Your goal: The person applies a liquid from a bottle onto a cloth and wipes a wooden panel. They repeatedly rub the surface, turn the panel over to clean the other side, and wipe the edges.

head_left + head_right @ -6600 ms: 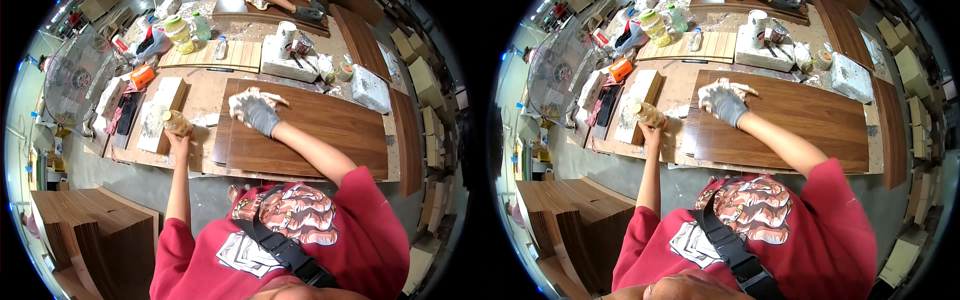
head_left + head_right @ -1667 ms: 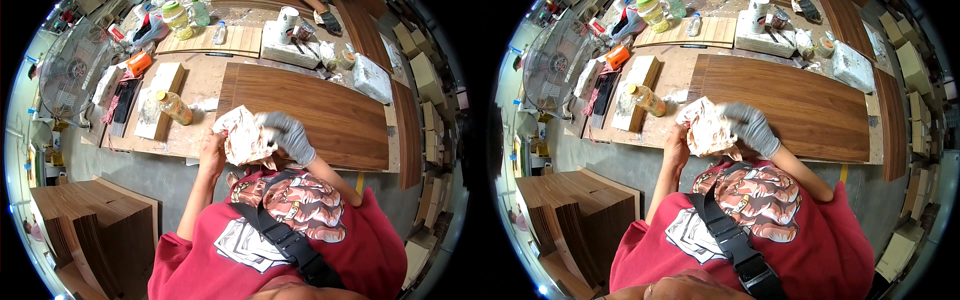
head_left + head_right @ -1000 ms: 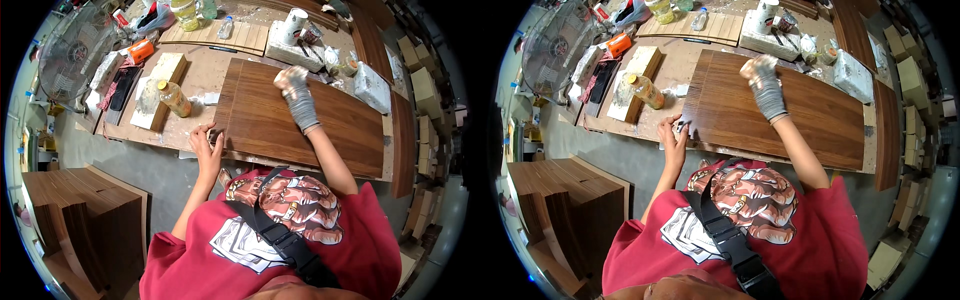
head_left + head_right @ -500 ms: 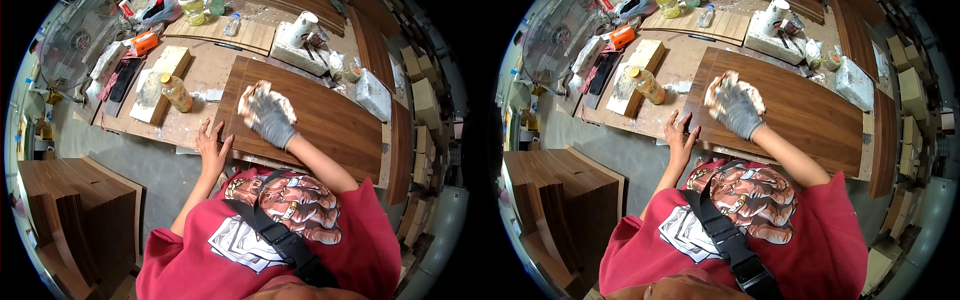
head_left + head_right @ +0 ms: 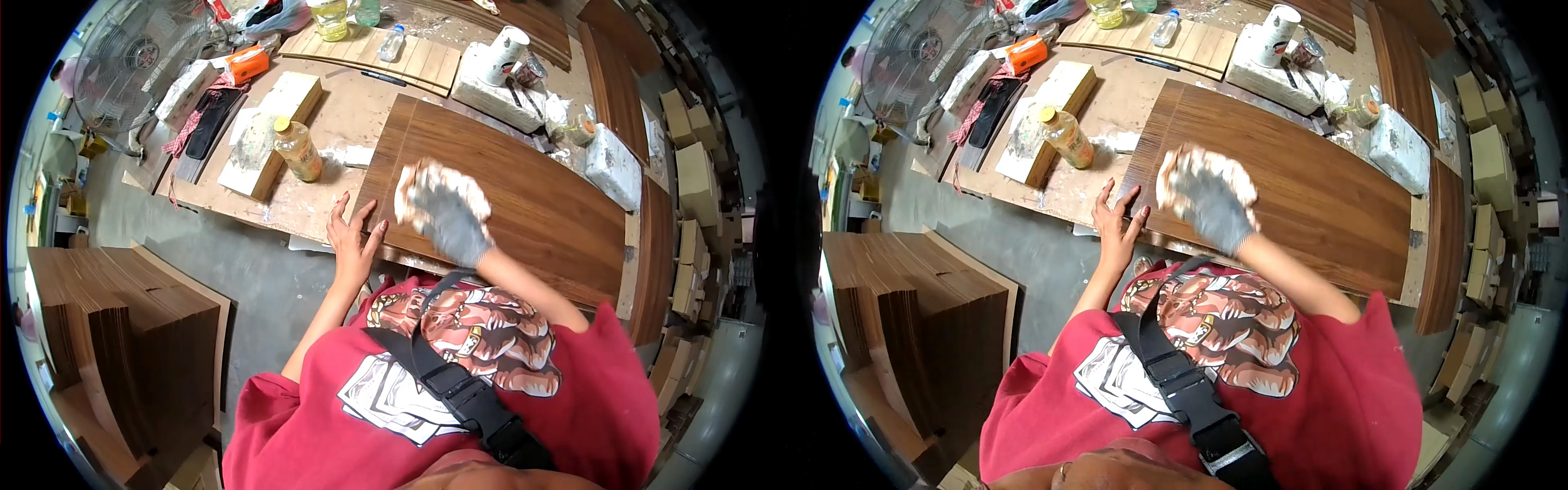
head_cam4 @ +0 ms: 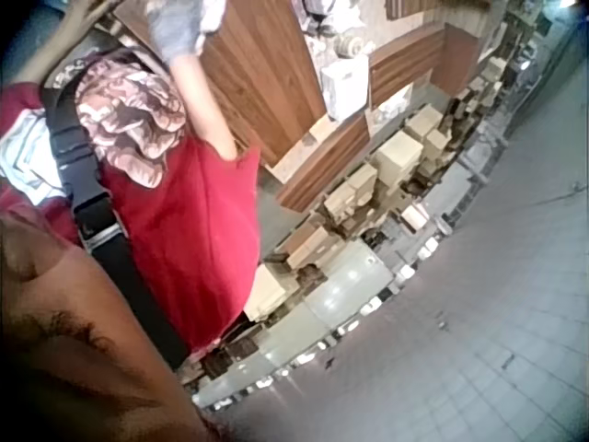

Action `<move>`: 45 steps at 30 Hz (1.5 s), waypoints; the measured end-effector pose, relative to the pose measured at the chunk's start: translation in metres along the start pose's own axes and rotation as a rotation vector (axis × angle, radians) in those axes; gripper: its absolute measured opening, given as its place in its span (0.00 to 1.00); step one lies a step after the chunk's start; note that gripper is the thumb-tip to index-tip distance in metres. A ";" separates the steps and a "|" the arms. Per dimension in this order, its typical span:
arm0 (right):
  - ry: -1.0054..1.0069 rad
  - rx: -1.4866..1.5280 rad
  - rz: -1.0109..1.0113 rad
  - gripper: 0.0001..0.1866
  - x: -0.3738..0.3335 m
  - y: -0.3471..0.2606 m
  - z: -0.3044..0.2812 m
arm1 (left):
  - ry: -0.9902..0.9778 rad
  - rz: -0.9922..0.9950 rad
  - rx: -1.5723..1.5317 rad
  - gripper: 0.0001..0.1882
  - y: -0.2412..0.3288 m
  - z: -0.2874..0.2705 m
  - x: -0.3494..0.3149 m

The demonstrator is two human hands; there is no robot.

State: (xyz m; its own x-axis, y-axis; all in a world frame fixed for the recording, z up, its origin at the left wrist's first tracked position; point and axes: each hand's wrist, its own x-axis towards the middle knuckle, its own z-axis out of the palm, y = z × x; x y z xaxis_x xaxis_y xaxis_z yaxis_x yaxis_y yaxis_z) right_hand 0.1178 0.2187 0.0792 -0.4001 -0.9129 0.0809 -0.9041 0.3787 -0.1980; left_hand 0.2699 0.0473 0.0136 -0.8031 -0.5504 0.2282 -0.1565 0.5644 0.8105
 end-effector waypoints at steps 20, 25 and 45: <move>-0.011 0.158 -0.123 0.24 0.006 -0.032 -0.018 | -0.268 -0.612 -0.681 0.17 -0.008 -0.008 -0.026; 0.073 0.314 0.036 0.21 0.061 0.043 0.005 | -0.249 -0.632 -0.820 0.17 -0.009 -0.004 -0.024; 0.141 -0.036 -0.020 0.21 0.069 -0.002 0.038 | -0.247 -0.561 -0.553 0.24 -0.020 -0.019 0.003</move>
State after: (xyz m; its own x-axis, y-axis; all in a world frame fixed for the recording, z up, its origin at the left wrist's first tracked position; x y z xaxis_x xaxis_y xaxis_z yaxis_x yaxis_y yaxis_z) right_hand 0.0976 0.1498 0.0478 -0.3964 -0.8908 0.2220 -0.9161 0.3678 -0.1598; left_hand 0.2814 0.0222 0.0087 -0.8035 -0.4724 -0.3623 -0.3180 -0.1739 0.9320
